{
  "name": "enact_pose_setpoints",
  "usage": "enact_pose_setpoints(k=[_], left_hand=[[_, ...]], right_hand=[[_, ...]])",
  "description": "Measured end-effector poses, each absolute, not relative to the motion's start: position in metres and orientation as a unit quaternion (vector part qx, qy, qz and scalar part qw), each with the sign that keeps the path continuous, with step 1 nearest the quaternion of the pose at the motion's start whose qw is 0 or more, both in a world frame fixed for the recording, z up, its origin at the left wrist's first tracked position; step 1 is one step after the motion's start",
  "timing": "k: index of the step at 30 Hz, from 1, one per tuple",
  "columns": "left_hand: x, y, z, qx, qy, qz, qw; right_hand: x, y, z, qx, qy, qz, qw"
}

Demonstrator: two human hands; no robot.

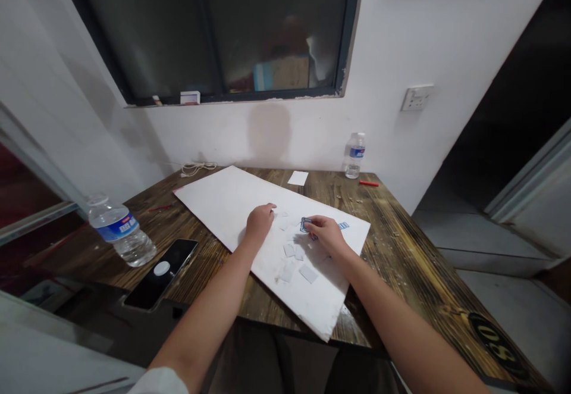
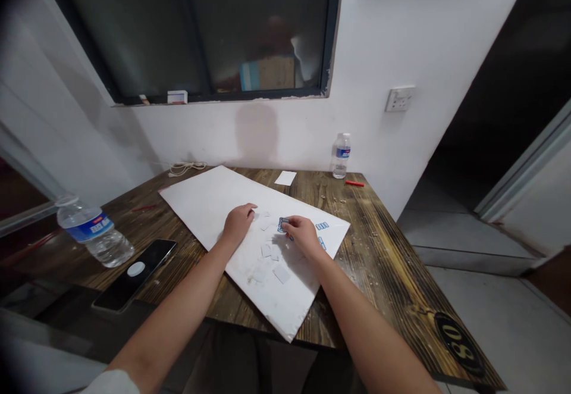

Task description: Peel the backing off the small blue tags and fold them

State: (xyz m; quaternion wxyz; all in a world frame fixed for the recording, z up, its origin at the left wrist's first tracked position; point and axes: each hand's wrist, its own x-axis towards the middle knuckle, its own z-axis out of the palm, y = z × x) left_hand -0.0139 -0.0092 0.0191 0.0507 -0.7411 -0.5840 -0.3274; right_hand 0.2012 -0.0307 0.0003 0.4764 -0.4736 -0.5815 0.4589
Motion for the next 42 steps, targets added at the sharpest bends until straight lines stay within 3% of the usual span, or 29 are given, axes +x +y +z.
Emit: enact_pose_setpoints(k=[5,10,19,24,30,35,42], left_hand=[[0.006,-0.028,0.030,-0.789,-0.452,-0.404,0.099],[0.022,-0.037,0.027,-0.869,-0.309,-0.371,0.105],[0.028,-0.037,0.025,-0.909,-0.280,-0.301,0.074],[0.029,-0.038,0.026,-0.909,-0.275,-0.313,0.035],[0.012,-0.028,0.033,-0.820,-0.456,-0.345,0.036],[-0.021,-0.021,0.036,-0.742,-0.639,-0.190,0.063],[-0.032,-0.023,0.036,-0.728,-0.678,-0.095,0.038]], right_hand=[[0.196,-0.038,0.005,-0.471,-0.585,0.482,0.450],[0.194,-0.038,0.001,-0.465,-0.569,0.500,0.458],[0.188,-0.038,0.002,-0.370,-0.453,0.623,0.519],[0.189,-0.037,0.000,-0.373,-0.477,0.601,0.522],[0.195,-0.034,0.005,-0.438,-0.481,0.542,0.532],[0.197,-0.035,0.009,-0.452,-0.489,0.529,0.526],[0.200,-0.032,0.008,-0.458,-0.486,0.524,0.528]])
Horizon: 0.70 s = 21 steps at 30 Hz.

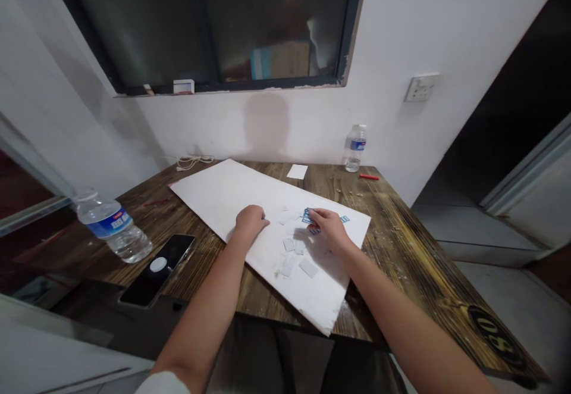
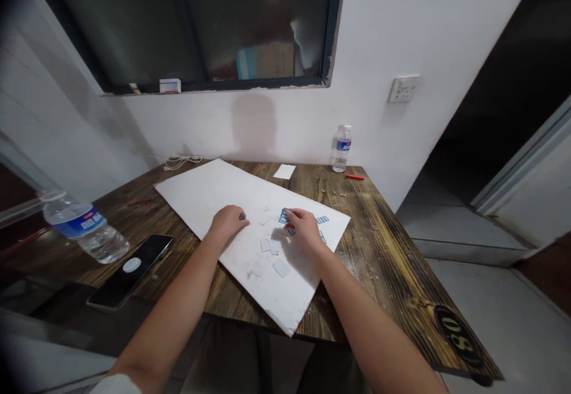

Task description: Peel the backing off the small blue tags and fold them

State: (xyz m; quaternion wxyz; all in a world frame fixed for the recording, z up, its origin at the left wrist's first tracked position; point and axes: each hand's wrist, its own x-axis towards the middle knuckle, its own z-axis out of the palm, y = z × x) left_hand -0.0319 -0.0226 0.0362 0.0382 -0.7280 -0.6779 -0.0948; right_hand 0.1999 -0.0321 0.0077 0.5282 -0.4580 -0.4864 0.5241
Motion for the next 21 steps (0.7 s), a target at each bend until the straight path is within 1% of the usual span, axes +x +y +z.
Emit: enact_pose_setpoints(k=[3,6,9,11,13,16,21], left_hand=[[-0.032,-0.020,0.037,-0.719,-0.686,-0.103,0.047],[-0.026,-0.020,0.040,-0.716,-0.670,-0.177,0.077],[-0.010,-0.028,0.044,-0.750,-0.571,-0.317,0.104],[0.003,-0.035,0.045,-0.800,-0.464,-0.363,0.115],[0.014,-0.040,0.044,-0.840,-0.383,-0.365,0.119],[0.023,-0.043,0.039,-0.880,-0.315,-0.332,0.130],[0.024,-0.038,0.032,-0.900,-0.297,-0.293,0.130]], right_hand=[[0.200,-0.030,0.006,-0.458,-0.481,0.527,0.530],[0.199,-0.031,0.006,-0.461,-0.491,0.523,0.522],[0.197,-0.034,0.006,-0.458,-0.512,0.526,0.501],[0.195,-0.036,0.006,-0.444,-0.520,0.536,0.495],[0.193,-0.037,0.005,-0.425,-0.519,0.549,0.499],[0.192,-0.035,0.003,-0.400,-0.503,0.574,0.509],[0.192,-0.032,0.000,-0.366,-0.460,0.620,0.520]])
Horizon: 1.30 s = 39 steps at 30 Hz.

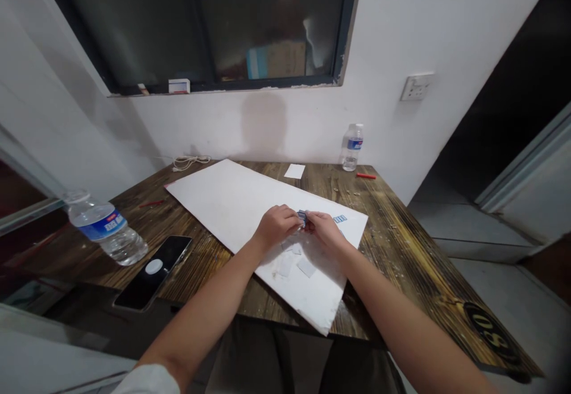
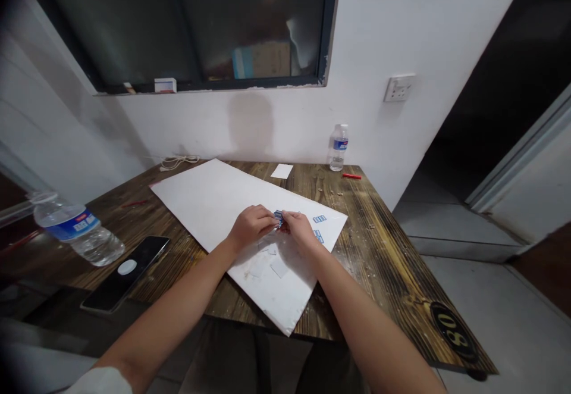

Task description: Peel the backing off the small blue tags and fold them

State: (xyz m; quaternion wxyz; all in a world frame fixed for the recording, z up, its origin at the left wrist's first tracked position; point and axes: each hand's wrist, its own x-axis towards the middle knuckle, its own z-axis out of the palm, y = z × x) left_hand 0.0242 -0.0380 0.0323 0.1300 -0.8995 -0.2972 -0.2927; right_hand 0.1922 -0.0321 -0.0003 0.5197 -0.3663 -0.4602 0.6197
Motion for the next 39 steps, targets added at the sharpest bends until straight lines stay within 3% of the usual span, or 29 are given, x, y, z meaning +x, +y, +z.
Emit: enact_pose_setpoints(k=[6,11,17,25,32,39], left_hand=[[0.024,-0.037,0.032,-0.885,-0.337,-0.320,0.032],[0.028,-0.034,0.027,-0.767,-0.431,-0.440,-0.182],[0.031,-0.026,0.021,-0.626,-0.443,-0.459,-0.448],[0.032,-0.026,0.022,-0.600,-0.454,-0.454,-0.477],[0.030,-0.020,0.016,-0.552,-0.484,-0.486,-0.474],[0.032,-0.023,0.016,-0.547,-0.494,-0.479,-0.477]], right_hand=[[0.194,-0.033,0.001,-0.382,-0.513,0.576,0.509],[0.199,-0.031,0.004,-0.409,-0.540,0.521,0.519],[0.206,-0.028,0.008,-0.406,-0.607,0.451,0.513],[0.215,-0.023,0.012,-0.423,-0.697,0.373,0.442],[0.240,-0.023,0.016,-0.530,-0.812,0.117,0.214],[0.238,-0.025,0.015,-0.526,-0.825,0.121,0.169]])
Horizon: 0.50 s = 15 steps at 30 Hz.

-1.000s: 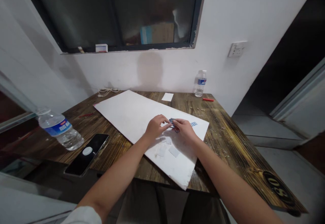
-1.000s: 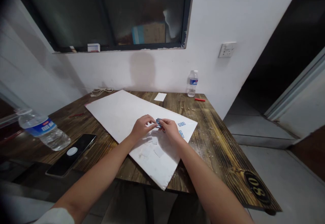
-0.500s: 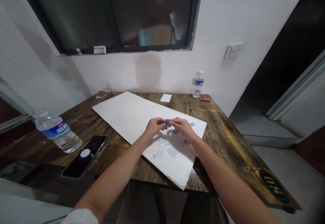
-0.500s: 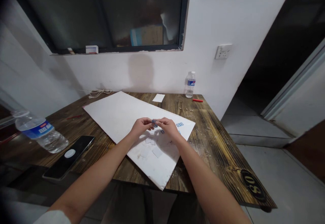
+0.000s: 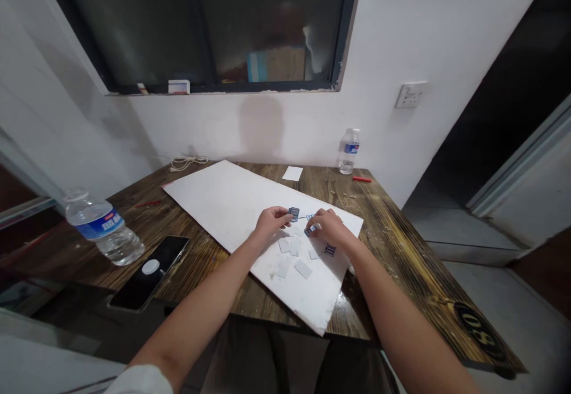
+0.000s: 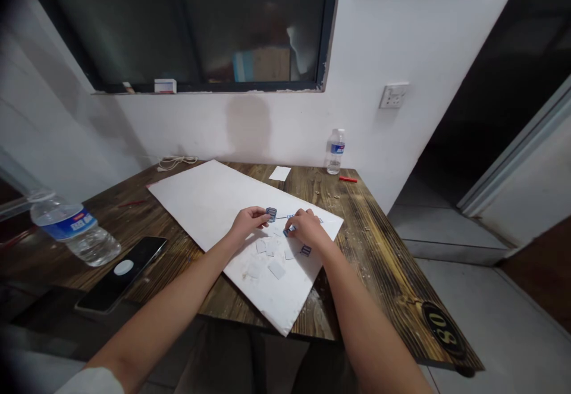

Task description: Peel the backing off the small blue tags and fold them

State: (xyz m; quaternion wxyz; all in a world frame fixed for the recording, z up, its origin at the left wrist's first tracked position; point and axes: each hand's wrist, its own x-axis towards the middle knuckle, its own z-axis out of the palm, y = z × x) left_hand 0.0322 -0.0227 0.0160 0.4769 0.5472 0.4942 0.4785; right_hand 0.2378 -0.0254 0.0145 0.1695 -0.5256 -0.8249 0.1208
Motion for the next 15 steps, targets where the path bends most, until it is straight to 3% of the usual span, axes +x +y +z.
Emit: enact_pose_setpoints(k=[6,15], left_hand=[[0.032,-0.023,0.016,0.543,0.501,0.477,0.476],[0.032,-0.024,0.018,0.555,0.495,0.469,0.477]], right_hand=[[0.237,-0.023,0.014,-0.522,-0.809,0.155,0.221],[0.221,-0.031,0.024,-0.428,-0.636,0.453,0.456]])
